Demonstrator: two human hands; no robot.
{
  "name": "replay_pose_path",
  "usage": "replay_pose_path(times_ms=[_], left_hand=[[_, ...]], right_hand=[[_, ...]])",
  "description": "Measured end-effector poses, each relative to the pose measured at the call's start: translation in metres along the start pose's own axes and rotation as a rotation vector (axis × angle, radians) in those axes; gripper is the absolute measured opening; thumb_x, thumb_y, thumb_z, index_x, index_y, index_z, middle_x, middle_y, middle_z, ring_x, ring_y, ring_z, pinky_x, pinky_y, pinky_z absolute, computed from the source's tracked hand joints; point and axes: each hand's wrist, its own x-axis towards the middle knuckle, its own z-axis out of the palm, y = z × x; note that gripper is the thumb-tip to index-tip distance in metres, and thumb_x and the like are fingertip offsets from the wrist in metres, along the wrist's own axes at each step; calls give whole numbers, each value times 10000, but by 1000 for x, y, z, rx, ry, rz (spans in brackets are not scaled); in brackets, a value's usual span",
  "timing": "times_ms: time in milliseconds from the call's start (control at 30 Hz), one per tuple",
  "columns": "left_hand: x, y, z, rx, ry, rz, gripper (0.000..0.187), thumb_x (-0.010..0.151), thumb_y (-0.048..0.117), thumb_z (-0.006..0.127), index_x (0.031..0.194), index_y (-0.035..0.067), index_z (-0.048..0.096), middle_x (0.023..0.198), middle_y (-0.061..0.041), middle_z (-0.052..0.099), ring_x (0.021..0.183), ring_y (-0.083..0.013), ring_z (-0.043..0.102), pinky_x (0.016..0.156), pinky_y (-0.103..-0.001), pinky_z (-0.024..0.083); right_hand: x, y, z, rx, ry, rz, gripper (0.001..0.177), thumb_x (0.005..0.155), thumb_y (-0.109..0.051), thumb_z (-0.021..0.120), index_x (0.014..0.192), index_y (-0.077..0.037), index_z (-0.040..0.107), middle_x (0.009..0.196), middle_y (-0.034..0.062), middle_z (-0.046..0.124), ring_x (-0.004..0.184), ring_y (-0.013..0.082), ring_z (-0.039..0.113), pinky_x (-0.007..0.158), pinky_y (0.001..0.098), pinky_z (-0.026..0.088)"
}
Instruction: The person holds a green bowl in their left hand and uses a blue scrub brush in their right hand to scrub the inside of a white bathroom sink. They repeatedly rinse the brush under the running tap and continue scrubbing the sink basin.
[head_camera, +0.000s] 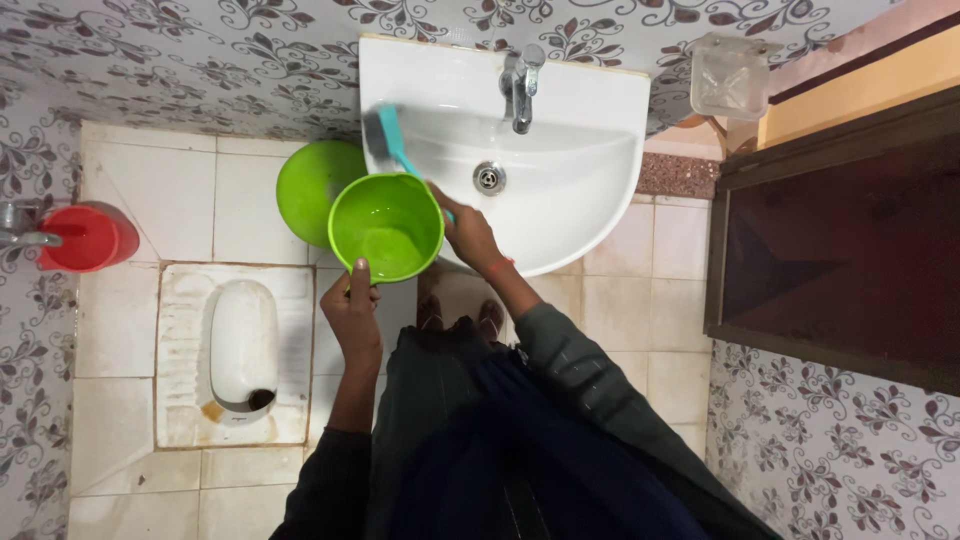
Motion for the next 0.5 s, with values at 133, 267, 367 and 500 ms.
replay_pose_path(times_ms=[133,267,367,500], left_hand=[[-4,-1,3,11,28,-1,398,1014,350,649,799,17,687,627,7,523,585,-63,456,540,-241,342],[-8,-10,9,7,34,10,447,1039,349,655,749,9,638,631,-2,500,591,-69,435,551,-244,326],[-12,-11,21,-18,18,16,423,1030,343,651,756,19,650,632,0,514,588,-66,441,544,-242,324],[-20,-10,36,-78,6,18,418,1028,333,657,751,22,629,631,2,508,575,-68,435,536,-243,324]], right_hand=[[-39,74,-10,-229,-29,-29,485,982,-295,576,1461,-215,564,941,223,727,833,420,719,754,521,546],[-42,129,-89,-647,-264,230,409,954,-309,511,1337,-291,654,1041,164,730,967,370,704,815,546,540],[-33,151,-160,-791,-108,295,316,978,-350,542,1100,-157,761,1032,170,759,976,371,729,852,526,561],[-26,160,-183,-727,-26,363,355,1027,-385,516,1076,-126,754,1025,200,753,979,396,727,859,537,552]])
